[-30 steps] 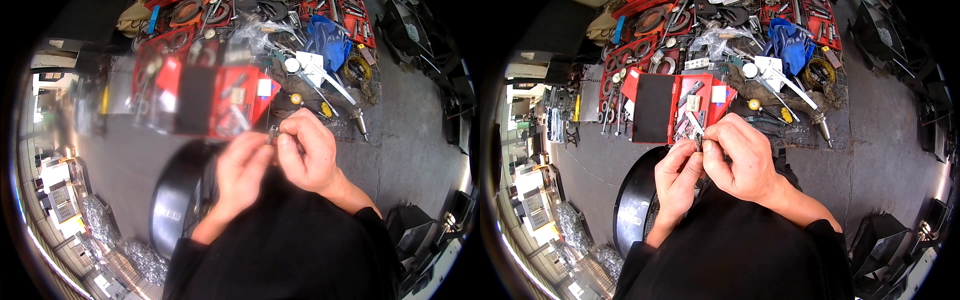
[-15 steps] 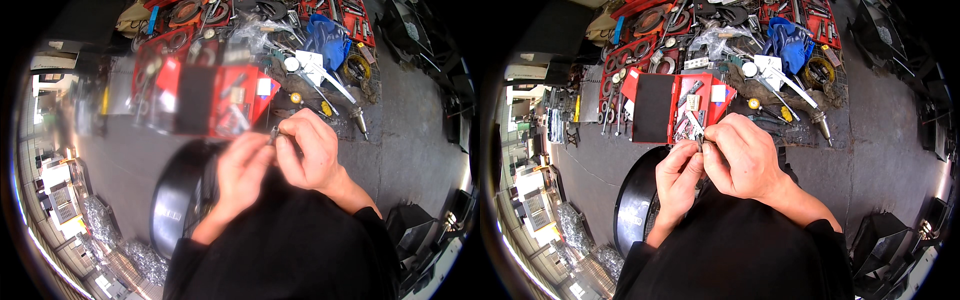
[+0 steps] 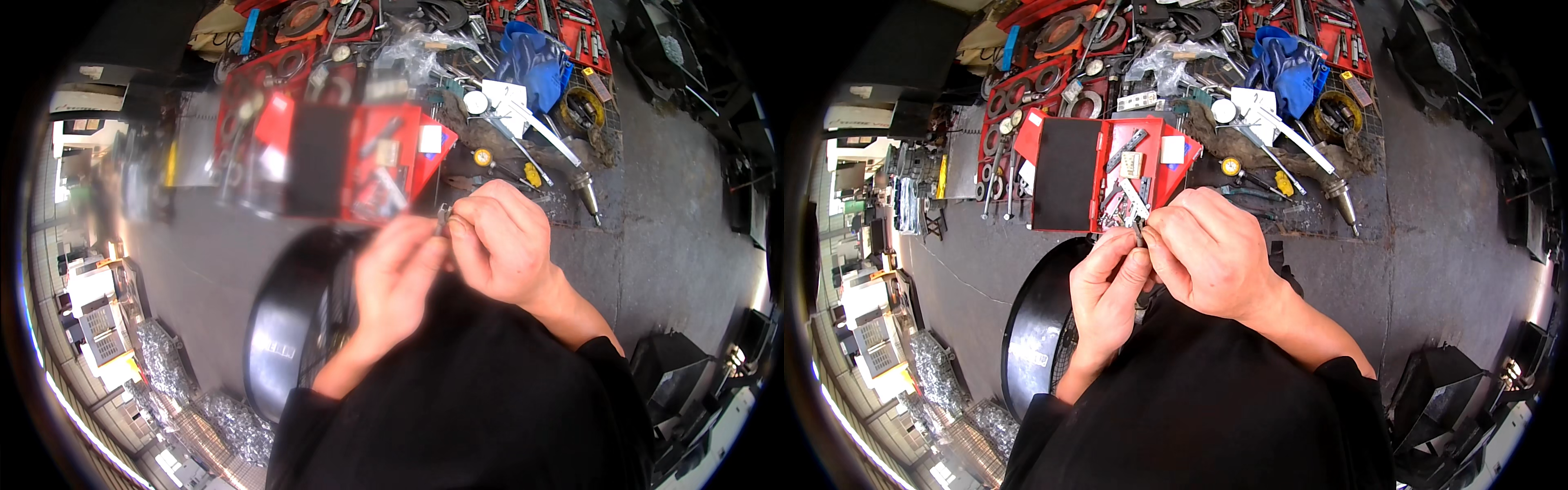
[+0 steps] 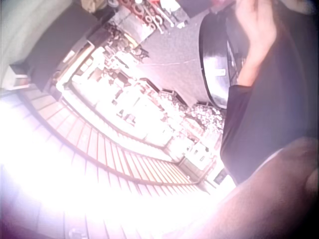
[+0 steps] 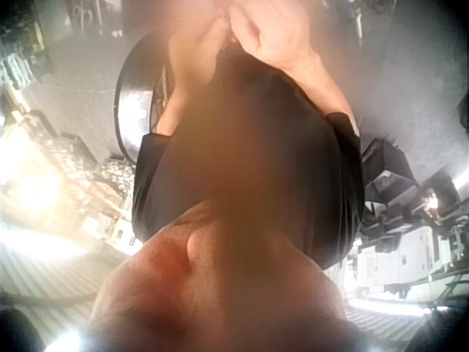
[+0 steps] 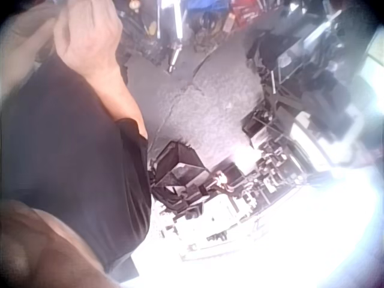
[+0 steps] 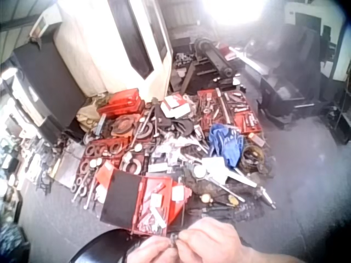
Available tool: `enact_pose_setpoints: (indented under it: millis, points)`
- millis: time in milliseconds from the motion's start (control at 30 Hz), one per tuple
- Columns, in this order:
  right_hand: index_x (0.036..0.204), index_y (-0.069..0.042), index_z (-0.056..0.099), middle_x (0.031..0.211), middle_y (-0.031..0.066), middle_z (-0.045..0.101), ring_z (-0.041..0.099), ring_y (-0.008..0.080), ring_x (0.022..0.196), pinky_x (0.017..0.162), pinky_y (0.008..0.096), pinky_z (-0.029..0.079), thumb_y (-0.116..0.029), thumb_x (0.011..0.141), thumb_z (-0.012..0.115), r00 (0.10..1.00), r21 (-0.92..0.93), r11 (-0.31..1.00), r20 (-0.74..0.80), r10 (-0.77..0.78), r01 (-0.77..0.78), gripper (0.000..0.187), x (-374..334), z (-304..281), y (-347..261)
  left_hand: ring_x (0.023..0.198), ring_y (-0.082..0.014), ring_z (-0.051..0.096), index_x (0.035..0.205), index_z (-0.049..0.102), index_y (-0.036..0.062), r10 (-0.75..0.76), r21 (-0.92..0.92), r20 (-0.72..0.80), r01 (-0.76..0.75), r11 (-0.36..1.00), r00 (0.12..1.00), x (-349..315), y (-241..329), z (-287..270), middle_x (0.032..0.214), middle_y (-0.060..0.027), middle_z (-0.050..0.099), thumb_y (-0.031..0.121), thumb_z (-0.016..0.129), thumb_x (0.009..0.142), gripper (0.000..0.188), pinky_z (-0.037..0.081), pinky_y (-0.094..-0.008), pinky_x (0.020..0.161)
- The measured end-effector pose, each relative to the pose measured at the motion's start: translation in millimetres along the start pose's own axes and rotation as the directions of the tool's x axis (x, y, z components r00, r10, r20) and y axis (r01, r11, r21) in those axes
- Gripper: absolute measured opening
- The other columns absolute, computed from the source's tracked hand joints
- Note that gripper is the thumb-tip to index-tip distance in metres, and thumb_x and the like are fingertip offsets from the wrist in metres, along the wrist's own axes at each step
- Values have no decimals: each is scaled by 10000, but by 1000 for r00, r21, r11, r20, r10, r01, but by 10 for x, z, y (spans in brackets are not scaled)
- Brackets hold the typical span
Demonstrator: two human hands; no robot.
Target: The person measures a small metal component using a vernier caliper and then uses pliers to manipulate it. They place the component into a red box and put on blue gloves.
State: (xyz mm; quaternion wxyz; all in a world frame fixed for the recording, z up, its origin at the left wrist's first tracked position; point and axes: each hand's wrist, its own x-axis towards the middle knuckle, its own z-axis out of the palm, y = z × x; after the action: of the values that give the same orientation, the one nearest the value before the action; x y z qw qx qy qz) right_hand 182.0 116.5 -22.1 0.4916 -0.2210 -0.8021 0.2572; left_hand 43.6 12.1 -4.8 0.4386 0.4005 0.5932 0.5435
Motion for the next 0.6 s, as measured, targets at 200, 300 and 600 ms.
enact_pose_setpoints:
  millis: [200,300,600]
  points:
    - [910,-10,644,786,87,609,597,267,659,577,361,482,0,816,763,1000,-2,1000,-20,-13,13,152,-18,15,5,825,-146,657,1078,708,-75,-35,-45,-11,35,998,999,-22,25,16,982,-94,658,28,648,992,148,537,-271,735]
    - [896,-12,637,778,85,609,593,264,643,561,360,474,-4,814,764,1000,7,1000,-18,-10,10,151,-27,7,3,823,-148,659,1076,708,-77,-12,3,11,12,1000,1000,-28,37,6,987,-95,657,23,647,990,145,539,-273,737]
    - [869,-13,640,757,90,606,582,268,625,551,359,470,-28,812,765,999,-8,1000,-36,-11,11,138,-25,14,37,804,-142,667,1080,701,-85,-27,-32,32,28,999,999,-33,32,2,1010,-97,656,22,641,998,148,537,-267,721]
